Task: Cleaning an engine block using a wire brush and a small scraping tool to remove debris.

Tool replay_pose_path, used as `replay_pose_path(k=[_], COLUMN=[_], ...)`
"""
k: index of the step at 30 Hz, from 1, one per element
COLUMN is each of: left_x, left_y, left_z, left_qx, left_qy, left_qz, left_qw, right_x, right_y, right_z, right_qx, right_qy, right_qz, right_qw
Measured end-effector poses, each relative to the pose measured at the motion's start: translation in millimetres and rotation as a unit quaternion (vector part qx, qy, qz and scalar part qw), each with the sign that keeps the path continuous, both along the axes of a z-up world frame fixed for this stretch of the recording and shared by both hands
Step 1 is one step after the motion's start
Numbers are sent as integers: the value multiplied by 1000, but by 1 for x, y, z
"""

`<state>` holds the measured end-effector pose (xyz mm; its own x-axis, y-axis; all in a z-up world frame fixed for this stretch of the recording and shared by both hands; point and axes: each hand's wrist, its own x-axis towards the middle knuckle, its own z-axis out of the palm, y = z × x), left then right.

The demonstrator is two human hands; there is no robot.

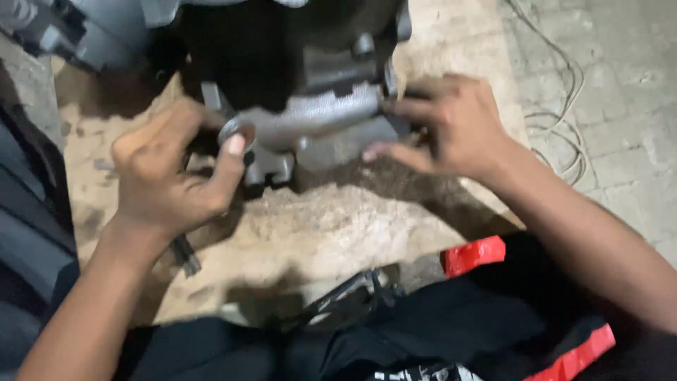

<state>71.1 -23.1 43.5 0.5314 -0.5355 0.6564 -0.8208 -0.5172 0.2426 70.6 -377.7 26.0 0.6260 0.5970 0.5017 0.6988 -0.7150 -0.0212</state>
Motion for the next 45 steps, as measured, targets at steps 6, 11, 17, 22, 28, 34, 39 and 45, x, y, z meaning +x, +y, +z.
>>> replay_pose_path(k=[6,11,17,22,28,34,39,45], left_x=[1,13,-6,-15,-18,7,43,38], left_y=[4,-8,-9,-7,-13,-2,-15,-55], left_z=[-9,-20,-9,-20,-17,17,39,39], left_qx=[-47,52,-35,-44,-41,-67,-63,-77], left_qy=[45,-88,-2,-15,-108,-177,-229,-171], left_qz=[31,-29,-29,7,55,-8,-59,-32], left_qw=[997,994,999,999,992,982,970,982], right_x=[-4,0,18,-20,-52,-52,-45,-45], right_y=[-46,42,2,-30,9,-3,-10,-27], right_z=[4,7,2,24,31,36,36,47], right_qx=[-21,-34,-31,61,66,4,58,3], right_qy=[105,-66,-64,76,158,51,73,0], right_qz=[-55,27,20,-89,-24,-36,-51,-16], right_qw=[993,997,997,991,985,998,994,1000])
